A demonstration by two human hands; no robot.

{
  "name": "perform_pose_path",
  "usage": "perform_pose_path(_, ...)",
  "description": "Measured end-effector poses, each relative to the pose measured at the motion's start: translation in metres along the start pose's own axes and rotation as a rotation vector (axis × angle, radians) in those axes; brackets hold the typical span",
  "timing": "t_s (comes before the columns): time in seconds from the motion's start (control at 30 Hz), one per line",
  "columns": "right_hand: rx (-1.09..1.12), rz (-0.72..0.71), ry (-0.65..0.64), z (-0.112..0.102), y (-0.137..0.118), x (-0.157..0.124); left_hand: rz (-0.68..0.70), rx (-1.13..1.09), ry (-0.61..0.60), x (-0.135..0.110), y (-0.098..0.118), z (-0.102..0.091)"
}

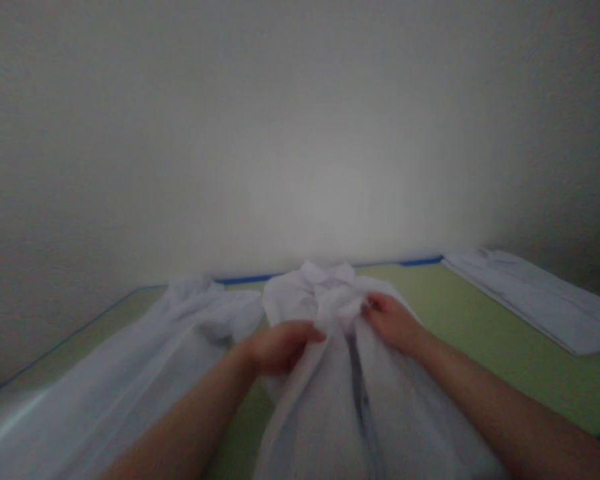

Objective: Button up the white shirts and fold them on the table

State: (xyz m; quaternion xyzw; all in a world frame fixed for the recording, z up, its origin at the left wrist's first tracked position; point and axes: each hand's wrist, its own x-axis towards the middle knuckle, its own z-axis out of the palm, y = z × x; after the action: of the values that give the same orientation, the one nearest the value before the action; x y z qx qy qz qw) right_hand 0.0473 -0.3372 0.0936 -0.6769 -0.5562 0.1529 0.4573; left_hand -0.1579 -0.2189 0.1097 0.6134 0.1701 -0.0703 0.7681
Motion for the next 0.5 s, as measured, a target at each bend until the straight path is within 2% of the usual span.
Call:
perform_pose_path(0.13, -0.042, 0.049, 0.089, -0.011, 0.000, 0.004, -0.086, 0.319, -0.285, -0.020, 0.009, -0.002)
perform_pose_path(0.2, -0.042, 0.044, 0.092, -0.015, -0.003, 0.005, -0.111, 0.443, -0.335, -0.029, 0.016, 0.001)
perform_pose_path(0.23, -0.045, 0.042, 0.091, -0.018, -0.004, 0.004, -0.109, 0.507, -0.308, -0.034, 0.020, 0.003)
perform_pose_path(0.3, -0.060, 0.048, 0.081, -0.023, -0.007, 0.003, -0.094, 0.693, -0.155, -0.046, 0.030, 0.008)
perform_pose_path(0.4, -0.119, 0.058, 0.080, -0.033, -0.009, -0.001, -0.054, 1.053, 0.230, -0.072, 0.039, 0.017)
perform_pose_path(0.5, -0.198, 0.071, 0.051, -0.043, -0.012, -0.009, -0.028, 1.224, 0.498, -0.102, 0.034, 0.028)
